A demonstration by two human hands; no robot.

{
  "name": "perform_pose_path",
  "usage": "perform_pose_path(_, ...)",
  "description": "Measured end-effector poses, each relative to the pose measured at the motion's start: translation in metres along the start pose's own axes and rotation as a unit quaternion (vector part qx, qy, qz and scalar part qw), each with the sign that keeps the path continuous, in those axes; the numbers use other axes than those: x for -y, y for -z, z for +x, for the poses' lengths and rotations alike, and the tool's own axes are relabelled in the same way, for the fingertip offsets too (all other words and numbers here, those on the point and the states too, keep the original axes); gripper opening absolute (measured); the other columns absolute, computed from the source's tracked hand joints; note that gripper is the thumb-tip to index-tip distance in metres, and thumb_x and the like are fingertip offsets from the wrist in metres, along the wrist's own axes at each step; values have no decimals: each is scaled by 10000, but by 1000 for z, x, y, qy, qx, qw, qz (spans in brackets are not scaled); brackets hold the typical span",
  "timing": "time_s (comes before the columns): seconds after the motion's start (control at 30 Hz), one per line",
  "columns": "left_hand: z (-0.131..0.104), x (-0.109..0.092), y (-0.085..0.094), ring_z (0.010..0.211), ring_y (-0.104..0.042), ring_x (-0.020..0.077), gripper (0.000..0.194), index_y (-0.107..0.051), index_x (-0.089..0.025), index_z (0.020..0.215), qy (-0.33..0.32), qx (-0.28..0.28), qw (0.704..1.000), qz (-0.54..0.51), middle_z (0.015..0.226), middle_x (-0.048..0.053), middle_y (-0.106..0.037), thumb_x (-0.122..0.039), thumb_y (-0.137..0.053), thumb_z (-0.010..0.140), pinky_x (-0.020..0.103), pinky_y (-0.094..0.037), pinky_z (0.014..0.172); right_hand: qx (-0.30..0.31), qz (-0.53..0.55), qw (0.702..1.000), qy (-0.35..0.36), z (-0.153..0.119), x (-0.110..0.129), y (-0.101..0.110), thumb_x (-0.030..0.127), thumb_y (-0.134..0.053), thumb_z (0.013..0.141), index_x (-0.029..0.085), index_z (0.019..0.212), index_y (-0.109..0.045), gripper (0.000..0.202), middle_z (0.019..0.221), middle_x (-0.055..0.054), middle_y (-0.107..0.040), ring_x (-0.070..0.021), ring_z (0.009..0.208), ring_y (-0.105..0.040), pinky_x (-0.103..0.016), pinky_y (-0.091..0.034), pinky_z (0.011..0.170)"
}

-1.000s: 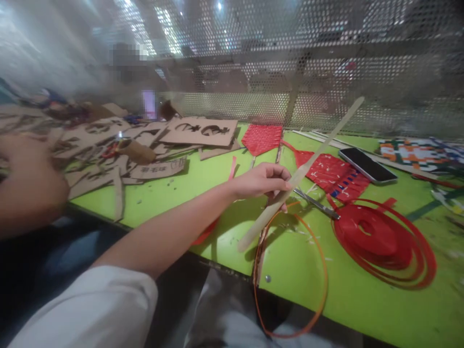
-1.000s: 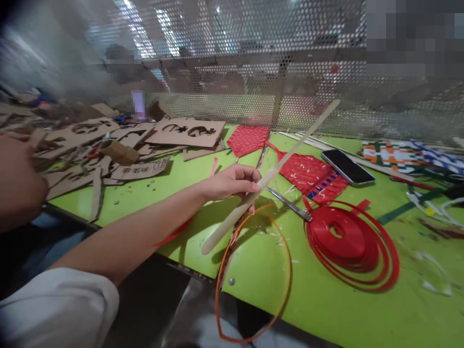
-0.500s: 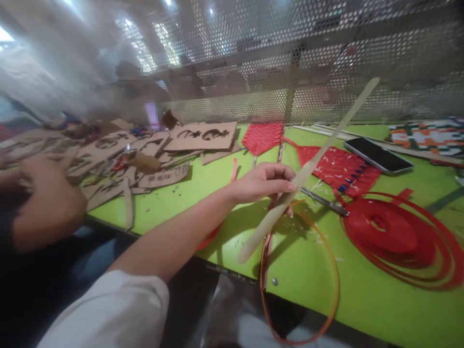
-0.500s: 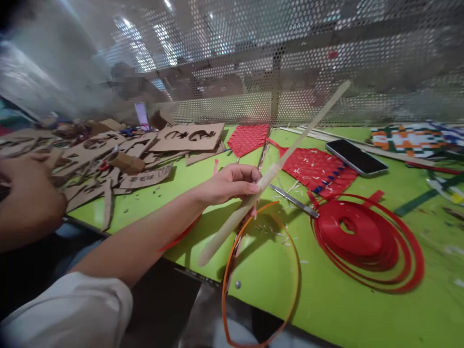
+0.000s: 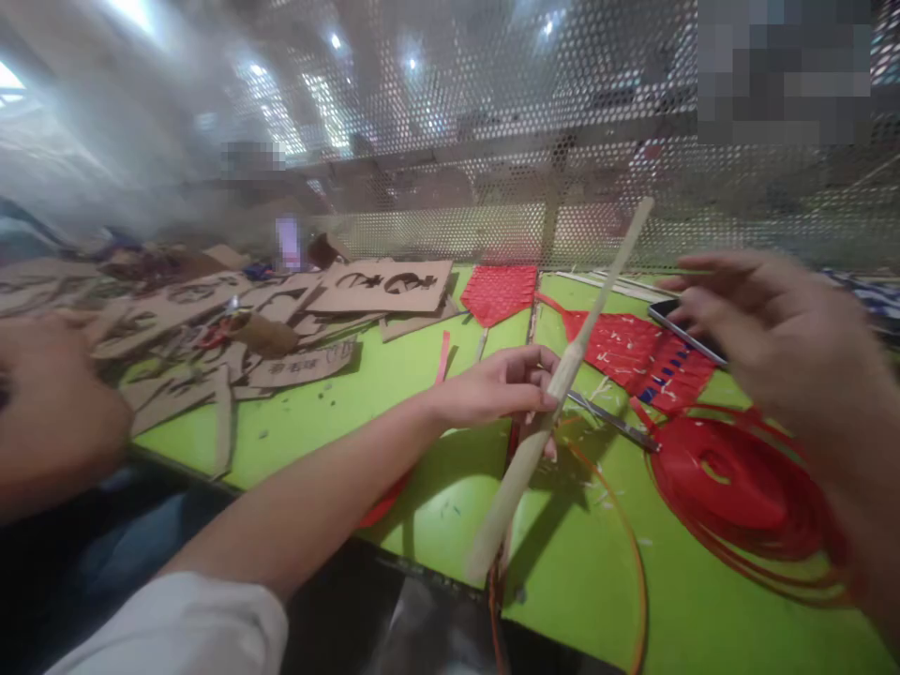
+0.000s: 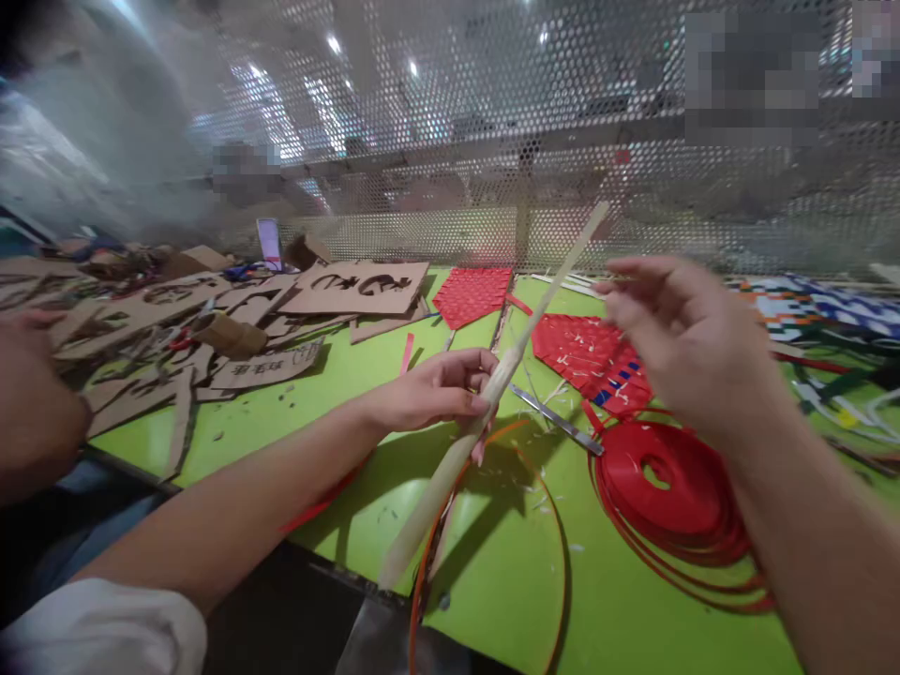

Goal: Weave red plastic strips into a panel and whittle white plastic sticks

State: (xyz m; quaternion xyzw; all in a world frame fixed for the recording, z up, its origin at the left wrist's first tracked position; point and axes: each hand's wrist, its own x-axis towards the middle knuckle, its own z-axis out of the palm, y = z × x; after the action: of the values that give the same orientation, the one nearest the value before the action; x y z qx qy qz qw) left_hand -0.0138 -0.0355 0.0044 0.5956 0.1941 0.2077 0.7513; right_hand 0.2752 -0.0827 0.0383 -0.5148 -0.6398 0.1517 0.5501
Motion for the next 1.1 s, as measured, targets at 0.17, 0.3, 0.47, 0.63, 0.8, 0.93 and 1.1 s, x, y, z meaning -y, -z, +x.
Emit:
perform_pose_path(0.17,-3,0,0,699,-802,247,419,-552,-218,1126,84,170,981,-47,858,20,-750,-352,-850,864,368,-658,630,71,83,991,-78,-17,-9,-33,535,-738,965,280,1382,-697,491,1069,-80,-800,-213,859,-736,-358,-641,739)
perform_pose_path(0.3,-1,-1,-11,712,-800,195,355,-613,-191,1106,63,96,993,6,856,35,-764,-384,-844,918,310,-652,674,132,67,986,-80,-34,-5,-47,550,-802,906,241,1193,-795,422,781,-26,-748,-168,610,-646,-294,-550,533)
perform_pose_path(0.47,3,0,-15,559,-751,171,467,-639,-166,929,87,12,996,34,701,36,-760,-563,-870,844,268,-624,566,212,36,975,-58,-48,0,-54,492,-662,1026,280,1506,-626,525,884,-25,-764,-167,666,-677,-279,-529,550)
perform_pose_path(0.63,-1,0,-4,616,-777,183,416,-664,-157,859,106,74,990,60,730,71,-791,-520,-868,861,266,-636,581,109,43,992,-46,-39,-14,-42,470,-673,1018,289,1505,-582,528,1027,-57,-756,-197,759,-745,-307,-619,618)
perform_pose_path(0.8,0,0,-5,649,-793,200,396,-658,-171,979,111,89,988,51,775,67,-797,-510,-843,892,282,-644,580,164,23,986,-15,-41,-17,-40,464,-653,1038,277,1369,-696,383,1155,-88,-799,-228,893,-791,-363,-663,795)
perform_pose_path(0.93,2,0,-10,576,-760,175,378,-604,-194,1018,98,22,994,53,738,29,-774,-489,-819,918,260,-618,547,254,-77,963,39,-45,-7,-37,431,-526,1096,331,1532,-585,451,1309,-70,-791,-269,1103,-782,-412,-636,919)
perform_pose_path(1.1,1,0,-7,530,-718,145,246,-597,-179,1023,86,-38,989,117,822,56,-782,-375,-737,974,256,-584,528,188,-323,926,51,-21,-36,7,461,-491,1045,234,1545,-587,557,1187,-151,-823,-405,911,-796,-551,-614,813)
